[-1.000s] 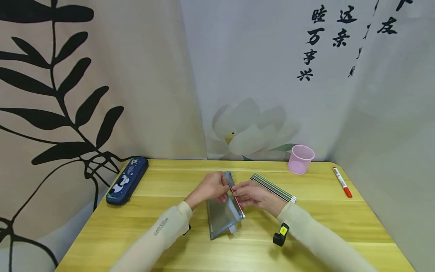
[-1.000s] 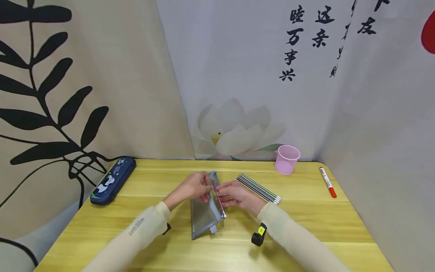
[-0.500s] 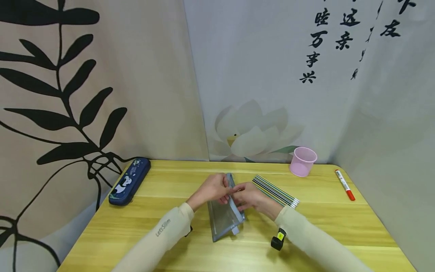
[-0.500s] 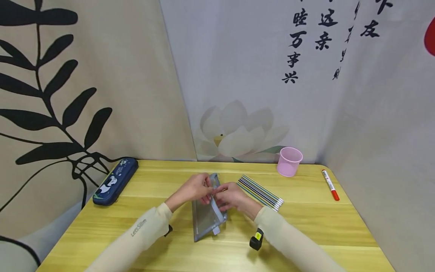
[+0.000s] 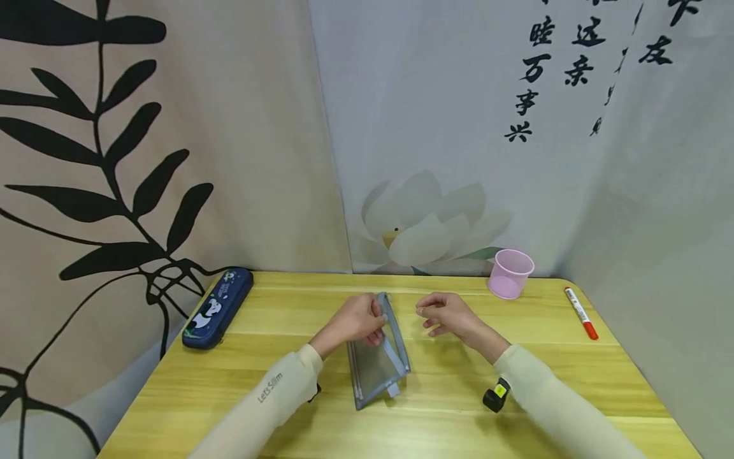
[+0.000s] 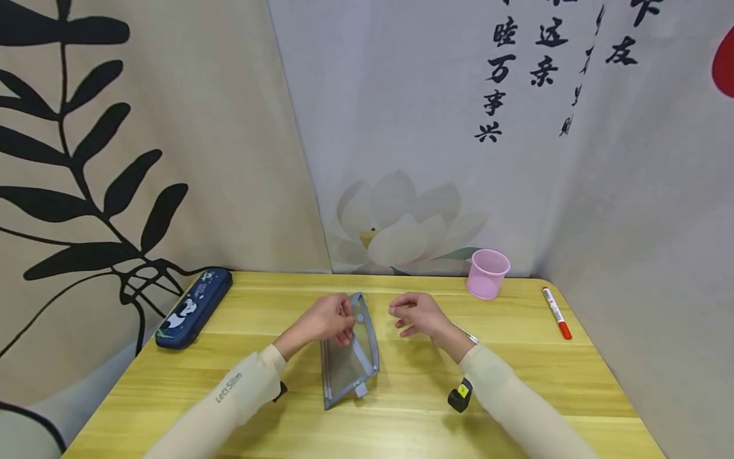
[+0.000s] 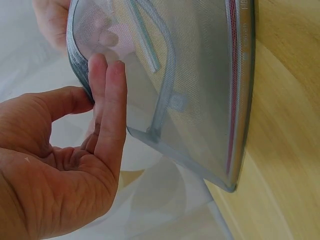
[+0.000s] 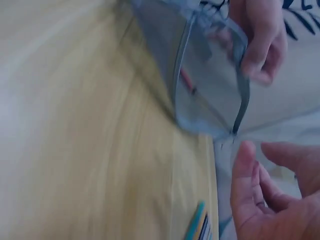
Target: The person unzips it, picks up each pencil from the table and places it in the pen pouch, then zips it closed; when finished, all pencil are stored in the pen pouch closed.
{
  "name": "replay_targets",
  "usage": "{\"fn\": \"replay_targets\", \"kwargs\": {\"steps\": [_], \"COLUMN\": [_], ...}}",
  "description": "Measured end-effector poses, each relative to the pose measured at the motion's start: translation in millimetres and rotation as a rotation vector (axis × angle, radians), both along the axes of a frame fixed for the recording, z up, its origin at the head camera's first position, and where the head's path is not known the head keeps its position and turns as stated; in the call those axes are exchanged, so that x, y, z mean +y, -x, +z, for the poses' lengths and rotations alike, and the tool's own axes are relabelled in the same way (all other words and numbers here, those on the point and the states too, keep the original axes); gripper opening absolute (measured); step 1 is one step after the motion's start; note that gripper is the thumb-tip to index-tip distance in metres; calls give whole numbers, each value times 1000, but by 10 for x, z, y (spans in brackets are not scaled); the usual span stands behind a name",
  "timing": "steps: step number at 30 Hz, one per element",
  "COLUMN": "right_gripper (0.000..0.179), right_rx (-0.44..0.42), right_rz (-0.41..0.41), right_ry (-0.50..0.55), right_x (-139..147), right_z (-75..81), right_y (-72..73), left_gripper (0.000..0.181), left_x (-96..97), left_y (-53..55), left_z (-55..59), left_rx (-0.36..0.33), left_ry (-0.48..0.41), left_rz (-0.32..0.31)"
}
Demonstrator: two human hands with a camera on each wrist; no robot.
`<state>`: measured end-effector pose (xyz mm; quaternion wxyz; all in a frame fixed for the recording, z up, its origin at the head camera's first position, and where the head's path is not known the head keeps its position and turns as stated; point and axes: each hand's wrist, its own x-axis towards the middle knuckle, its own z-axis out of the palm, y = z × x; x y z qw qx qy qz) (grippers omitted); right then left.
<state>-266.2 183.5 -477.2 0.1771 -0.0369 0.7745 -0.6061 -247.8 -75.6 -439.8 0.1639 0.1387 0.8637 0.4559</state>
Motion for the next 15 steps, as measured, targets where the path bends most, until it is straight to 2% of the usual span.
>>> {"fn": "replay_targets", "kwargs": {"steps": [6, 15], "right_gripper": [35, 33], "right_rx": [97, 178], "right_rz": [0, -3], "right_ry": [-135, -296], "right_x": [291, 672], "right_z": [-94, -151], "right_y": [116, 268], "left_gripper": [11, 10], "left_x": [-9, -4], "left_y": [-5, 6], "left_z": [-31, -21], "left_rx": [4, 7], "left_ry": [-1, -7], "left_rz": [-8, -8]}}
